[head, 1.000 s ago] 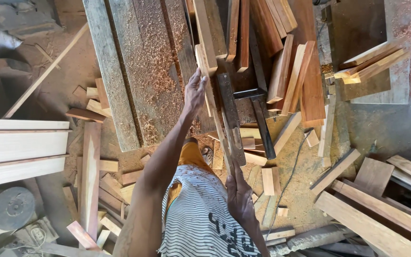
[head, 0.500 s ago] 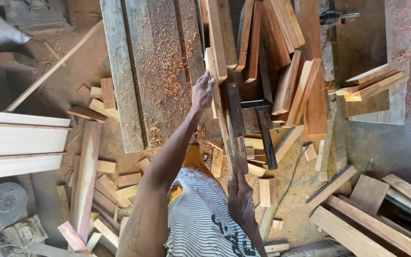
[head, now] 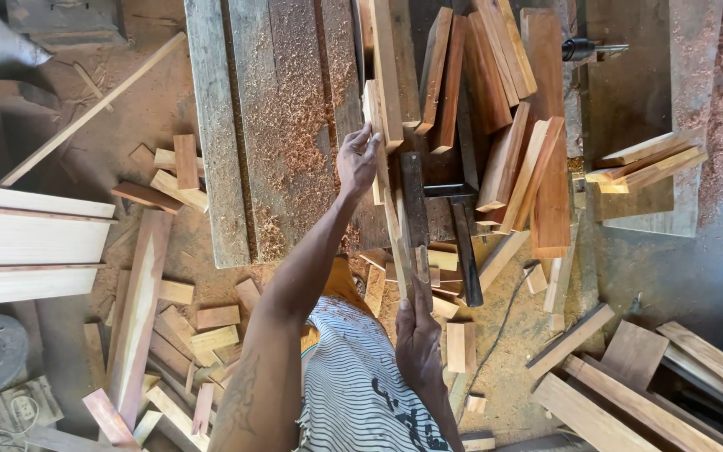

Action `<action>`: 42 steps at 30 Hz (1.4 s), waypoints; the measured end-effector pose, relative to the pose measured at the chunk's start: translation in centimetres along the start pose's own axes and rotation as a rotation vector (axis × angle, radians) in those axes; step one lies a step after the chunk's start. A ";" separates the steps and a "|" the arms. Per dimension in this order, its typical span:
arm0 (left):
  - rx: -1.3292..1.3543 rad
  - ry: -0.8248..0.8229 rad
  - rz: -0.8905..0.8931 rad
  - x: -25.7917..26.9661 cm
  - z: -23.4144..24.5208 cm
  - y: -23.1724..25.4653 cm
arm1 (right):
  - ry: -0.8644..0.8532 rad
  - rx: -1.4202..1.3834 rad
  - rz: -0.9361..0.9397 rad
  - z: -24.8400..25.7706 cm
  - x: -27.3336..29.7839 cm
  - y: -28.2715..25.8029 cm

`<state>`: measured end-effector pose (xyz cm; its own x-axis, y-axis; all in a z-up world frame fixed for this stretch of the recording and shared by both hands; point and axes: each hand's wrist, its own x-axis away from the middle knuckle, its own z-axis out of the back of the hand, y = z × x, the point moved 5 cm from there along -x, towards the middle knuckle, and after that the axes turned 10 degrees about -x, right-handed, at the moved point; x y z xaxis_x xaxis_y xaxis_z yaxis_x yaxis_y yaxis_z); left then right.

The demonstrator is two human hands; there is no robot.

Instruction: The recorder is using a table saw to cut small pieces of wood in a workshop.

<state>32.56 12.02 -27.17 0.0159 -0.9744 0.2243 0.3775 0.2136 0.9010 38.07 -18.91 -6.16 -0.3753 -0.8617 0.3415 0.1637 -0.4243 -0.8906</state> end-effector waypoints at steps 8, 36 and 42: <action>0.070 0.051 -0.025 -0.9 0.0 0.2 | 0.020 0.053 0.018 -0.4 -0.9 1.3; -0.233 0.137 -0.115 0.4 0.9 3.1 | 0.067 0.034 0.170 -1.1 -3.1 -1.7; -0.424 0.334 -0.423 -1.6 1.7 5.5 | 0.062 0.025 -0.004 -1.4 -3.7 -2.8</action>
<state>33.05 14.84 -21.90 0.0463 -0.9517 -0.3034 0.7431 -0.1702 0.6472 37.76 -14.14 -5.38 -0.4318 -0.8415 0.3248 0.1842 -0.4348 -0.8815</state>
